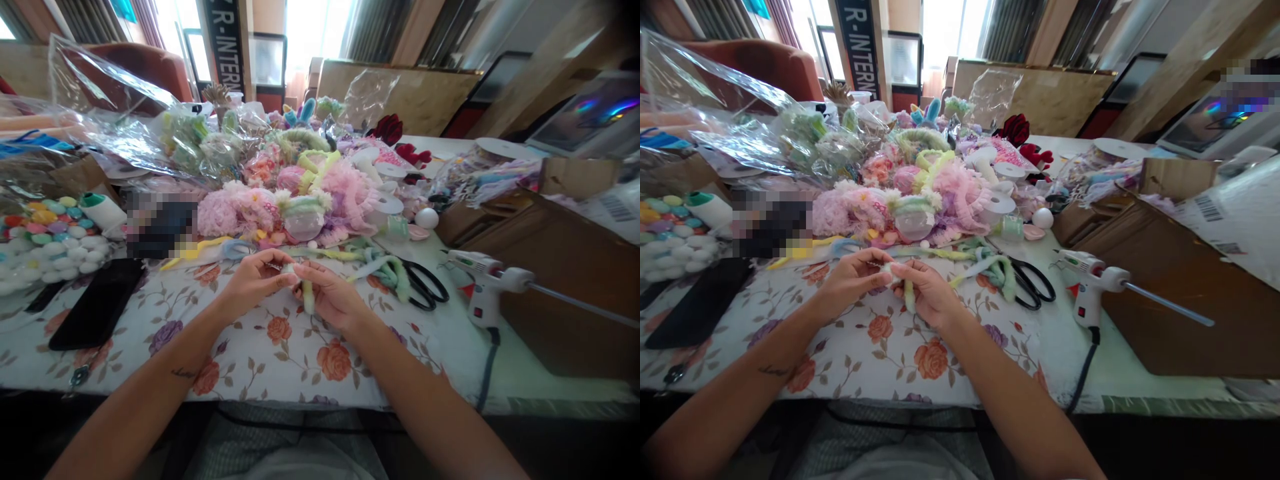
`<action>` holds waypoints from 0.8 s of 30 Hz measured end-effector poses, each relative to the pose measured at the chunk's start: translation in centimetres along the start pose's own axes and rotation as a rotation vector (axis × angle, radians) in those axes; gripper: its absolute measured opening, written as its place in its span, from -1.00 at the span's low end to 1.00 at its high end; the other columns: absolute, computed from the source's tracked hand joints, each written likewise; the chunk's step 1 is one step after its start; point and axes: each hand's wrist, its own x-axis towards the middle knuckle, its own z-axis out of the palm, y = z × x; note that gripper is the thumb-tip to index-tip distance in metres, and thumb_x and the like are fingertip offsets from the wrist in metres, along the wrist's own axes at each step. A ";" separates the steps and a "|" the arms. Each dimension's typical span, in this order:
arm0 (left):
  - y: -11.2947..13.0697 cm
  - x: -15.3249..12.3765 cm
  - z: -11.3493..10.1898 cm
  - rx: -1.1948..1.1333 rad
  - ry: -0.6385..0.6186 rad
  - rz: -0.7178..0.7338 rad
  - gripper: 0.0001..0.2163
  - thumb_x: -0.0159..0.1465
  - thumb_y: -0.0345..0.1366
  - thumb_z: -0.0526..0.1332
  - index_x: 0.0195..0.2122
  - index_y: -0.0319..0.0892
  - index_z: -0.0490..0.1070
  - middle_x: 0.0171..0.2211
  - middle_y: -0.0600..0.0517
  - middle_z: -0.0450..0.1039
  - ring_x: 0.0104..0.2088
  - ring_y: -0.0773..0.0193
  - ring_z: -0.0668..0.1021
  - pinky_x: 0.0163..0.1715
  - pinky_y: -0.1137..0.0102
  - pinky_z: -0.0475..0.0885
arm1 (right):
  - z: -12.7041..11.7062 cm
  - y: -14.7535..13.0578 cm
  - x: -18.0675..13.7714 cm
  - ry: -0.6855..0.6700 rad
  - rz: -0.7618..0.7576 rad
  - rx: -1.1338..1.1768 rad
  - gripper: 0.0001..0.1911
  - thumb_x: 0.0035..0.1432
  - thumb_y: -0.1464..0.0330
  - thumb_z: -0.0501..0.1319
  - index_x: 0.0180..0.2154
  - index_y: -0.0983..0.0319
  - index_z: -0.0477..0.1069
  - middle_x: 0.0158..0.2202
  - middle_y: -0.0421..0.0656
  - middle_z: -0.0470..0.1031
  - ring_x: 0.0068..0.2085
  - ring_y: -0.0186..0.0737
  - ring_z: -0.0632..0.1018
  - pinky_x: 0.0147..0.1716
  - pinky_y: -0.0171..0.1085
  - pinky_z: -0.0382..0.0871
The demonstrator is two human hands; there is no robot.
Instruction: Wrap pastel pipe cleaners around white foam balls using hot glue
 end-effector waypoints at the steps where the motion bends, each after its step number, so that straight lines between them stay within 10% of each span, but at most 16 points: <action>1: 0.0 0.0 -0.1 -0.014 -0.003 -0.007 -0.68 0.05 -0.17 0.43 -0.24 -0.20 0.44 -0.47 0.09 0.37 -0.51 0.42 0.39 -0.53 0.50 0.28 | 0.0 0.0 0.0 0.000 -0.003 -0.002 -0.69 -0.19 0.26 0.51 -0.53 0.23 0.41 -0.61 -0.31 0.43 -0.57 -0.42 0.45 -0.54 -0.39 0.27; 17: 0.0 0.0 0.1 -0.118 0.031 -0.031 -0.69 -0.08 -0.25 0.50 -0.36 -0.21 0.47 -0.52 0.10 0.42 -0.55 0.42 0.43 -0.56 0.51 0.26 | 0.3 0.0 -0.5 -0.015 -0.033 -0.060 -0.63 -0.17 0.24 0.49 -0.58 0.21 0.31 -0.65 -0.33 0.35 -0.57 -0.40 0.40 -0.60 -0.36 0.14; 24: -0.6 0.4 -0.4 -0.200 0.019 0.050 -0.65 0.14 0.02 0.31 -0.30 -0.20 0.54 -0.43 0.01 0.47 -0.44 0.36 0.46 -0.43 0.47 0.35 | 0.2 0.0 -0.2 0.039 -0.034 -0.011 -0.64 -0.19 0.26 0.51 -0.58 0.22 0.34 -0.61 -0.34 0.33 -0.54 -0.40 0.43 -0.49 -0.35 0.30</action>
